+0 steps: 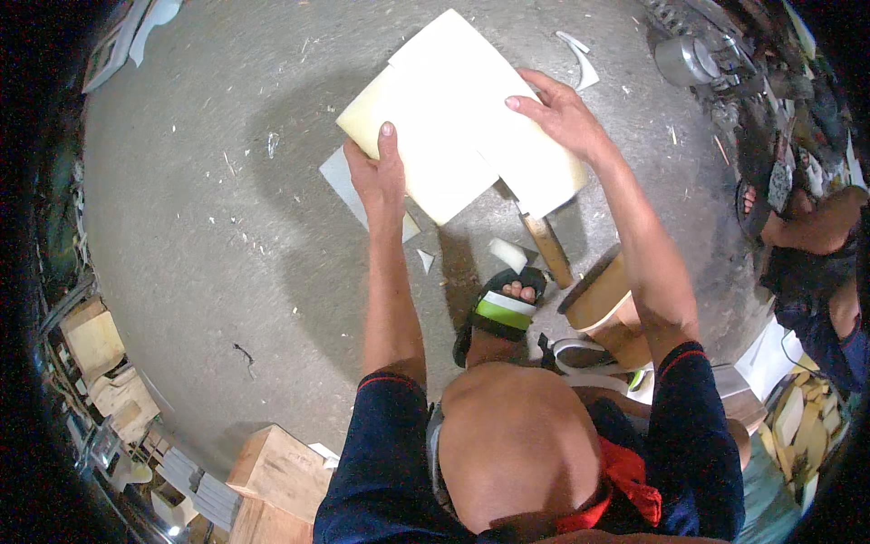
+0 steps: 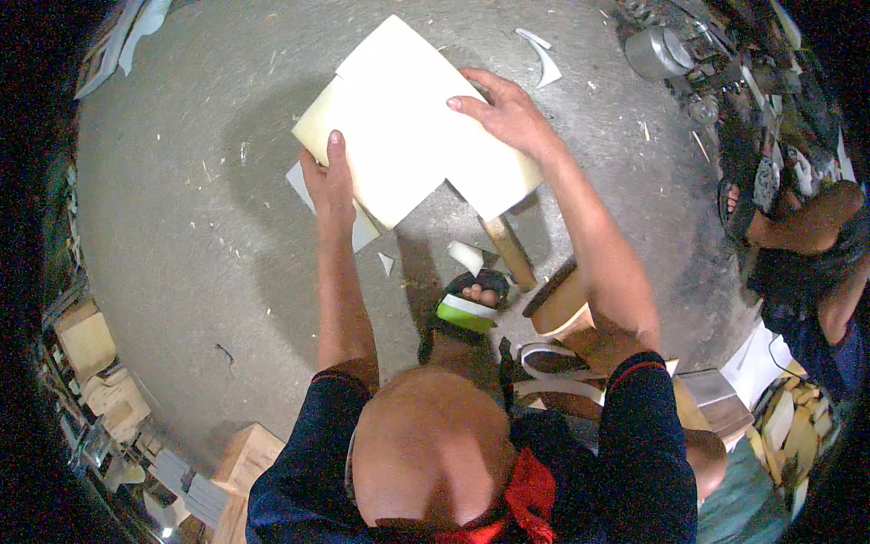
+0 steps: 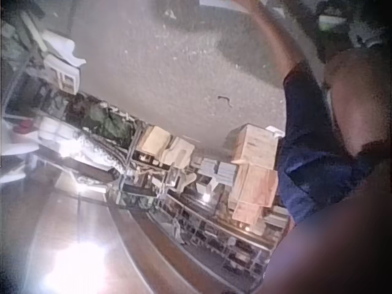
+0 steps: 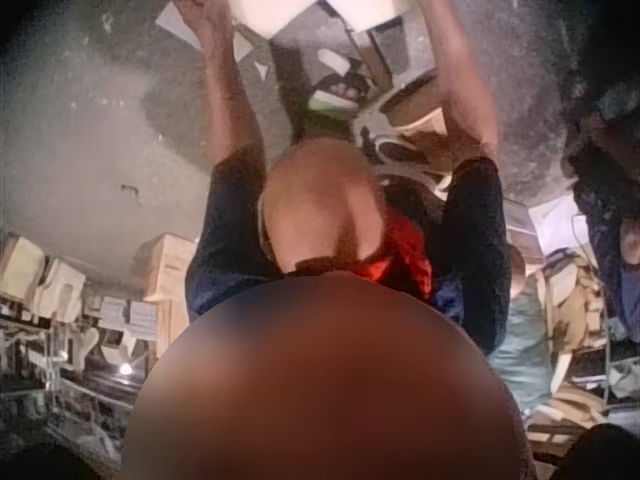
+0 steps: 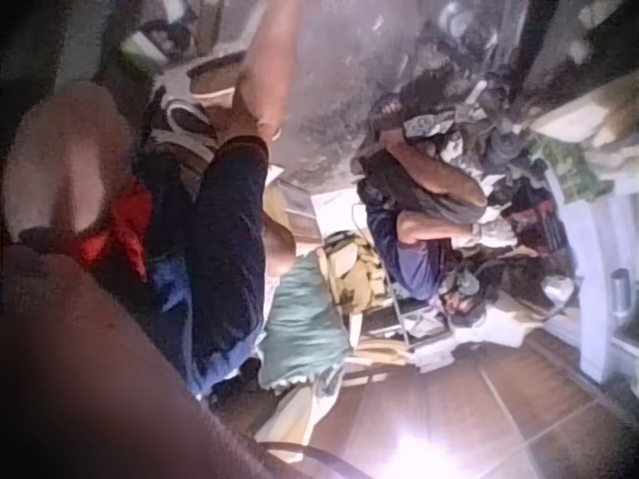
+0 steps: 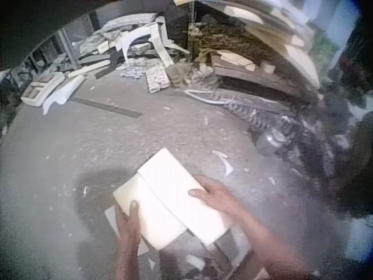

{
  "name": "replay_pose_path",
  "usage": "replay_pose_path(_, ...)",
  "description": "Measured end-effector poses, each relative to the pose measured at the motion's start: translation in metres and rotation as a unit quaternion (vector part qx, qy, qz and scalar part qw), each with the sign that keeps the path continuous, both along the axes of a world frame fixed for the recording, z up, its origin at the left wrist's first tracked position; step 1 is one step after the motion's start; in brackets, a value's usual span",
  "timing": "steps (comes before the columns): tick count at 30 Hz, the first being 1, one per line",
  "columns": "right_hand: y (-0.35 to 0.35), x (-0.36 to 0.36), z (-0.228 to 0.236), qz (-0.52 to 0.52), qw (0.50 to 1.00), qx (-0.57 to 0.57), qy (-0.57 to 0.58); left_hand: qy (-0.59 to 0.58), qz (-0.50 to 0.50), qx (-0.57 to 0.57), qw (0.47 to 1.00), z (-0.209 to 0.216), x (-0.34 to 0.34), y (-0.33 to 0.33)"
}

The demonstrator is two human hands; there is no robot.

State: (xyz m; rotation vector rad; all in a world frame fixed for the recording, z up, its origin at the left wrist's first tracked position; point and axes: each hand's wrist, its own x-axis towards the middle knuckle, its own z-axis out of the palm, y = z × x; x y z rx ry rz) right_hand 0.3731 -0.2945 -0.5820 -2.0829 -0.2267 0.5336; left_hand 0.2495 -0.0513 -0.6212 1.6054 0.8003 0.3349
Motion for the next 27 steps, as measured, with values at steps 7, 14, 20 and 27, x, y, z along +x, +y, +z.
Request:
replay_pose_path(7,0.05,0.068,0.013,0.166,0.982,-0.086,0.02,0.001,0.113,-0.005,0.994,-0.012,-0.001,-0.015)
replay_pose_path(14,0.115,0.096,-0.006,0.2,0.929,-0.292,-0.106,0.067,0.125,-0.083,0.986,-0.018,-0.007,-0.03)
replay_pose_path(20,0.107,0.078,-0.031,0.176,0.911,-0.312,-0.204,0.129,-0.188,0.453,0.862,0.016,-0.015,-0.019)
replay_pose_path(27,0.067,0.061,-0.021,0.197,0.901,-0.332,-0.196,0.062,-0.487,0.539,0.684,0.02,0.047,0.034)
